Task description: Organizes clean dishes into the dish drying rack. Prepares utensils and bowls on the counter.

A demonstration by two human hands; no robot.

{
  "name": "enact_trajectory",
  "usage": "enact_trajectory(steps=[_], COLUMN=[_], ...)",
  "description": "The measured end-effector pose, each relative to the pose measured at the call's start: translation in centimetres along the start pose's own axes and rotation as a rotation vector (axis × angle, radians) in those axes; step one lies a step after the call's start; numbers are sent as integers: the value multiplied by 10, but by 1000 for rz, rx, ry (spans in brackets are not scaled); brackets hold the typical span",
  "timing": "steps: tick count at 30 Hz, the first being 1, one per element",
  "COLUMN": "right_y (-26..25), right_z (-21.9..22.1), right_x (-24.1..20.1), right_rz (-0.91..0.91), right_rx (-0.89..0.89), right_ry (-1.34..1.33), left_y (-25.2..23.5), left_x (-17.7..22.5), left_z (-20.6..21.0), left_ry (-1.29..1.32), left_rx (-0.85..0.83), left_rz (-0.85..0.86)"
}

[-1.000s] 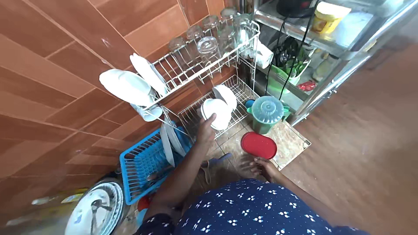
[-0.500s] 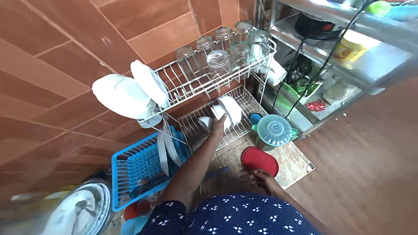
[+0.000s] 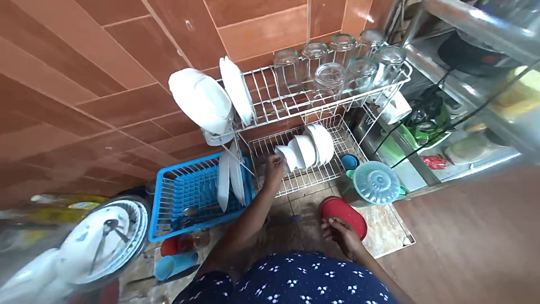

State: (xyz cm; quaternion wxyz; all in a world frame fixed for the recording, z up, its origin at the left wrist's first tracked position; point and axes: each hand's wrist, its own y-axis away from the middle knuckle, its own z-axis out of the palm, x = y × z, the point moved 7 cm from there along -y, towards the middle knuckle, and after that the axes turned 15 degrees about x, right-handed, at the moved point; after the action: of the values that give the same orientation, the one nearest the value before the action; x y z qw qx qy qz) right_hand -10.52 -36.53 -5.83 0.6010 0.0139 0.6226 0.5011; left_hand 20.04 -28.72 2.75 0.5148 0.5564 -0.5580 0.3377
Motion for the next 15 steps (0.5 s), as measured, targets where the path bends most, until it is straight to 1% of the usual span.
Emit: enact_trajectory(steps=[1,2,3,5,7,9,11,12,13,15], right_y=[1,1,2,6,10,0,-30,-50,-69,-100], right_z=[5,14,27,63,109,153,192,209,226,252], right_x=[-1,-8,-22,-74,-139,-193,-226,-236,-242,-245], right_rz=[-22,-85,-186,-486,-849,-1076,-1248,-1313,-1282,-1105], right_rx=[11,3,-26,-116,-123,-86,-48,-31,-40,-87], right_ry=[55,148,277,606,925,1158,1338,1433,1566,1856], left_y=[-2,-3,-5,-8,-9,-7,-4,-2,-1,-1], left_x=[-4,-8,-11,-18,-21,-23,-24,-23,-22,-20], left_z=[7,15,22,34,40,42,40,38,35,30], left_ry=[-44,-90,-130,-166,-176,-203,-240,-265,-291,-276], left_rx=[-44,-87,-117,-140,-148,-159,-153,-159,-170,-194], left_rz=[-16,-30,-35,-26,34,120,131,125,124,134])
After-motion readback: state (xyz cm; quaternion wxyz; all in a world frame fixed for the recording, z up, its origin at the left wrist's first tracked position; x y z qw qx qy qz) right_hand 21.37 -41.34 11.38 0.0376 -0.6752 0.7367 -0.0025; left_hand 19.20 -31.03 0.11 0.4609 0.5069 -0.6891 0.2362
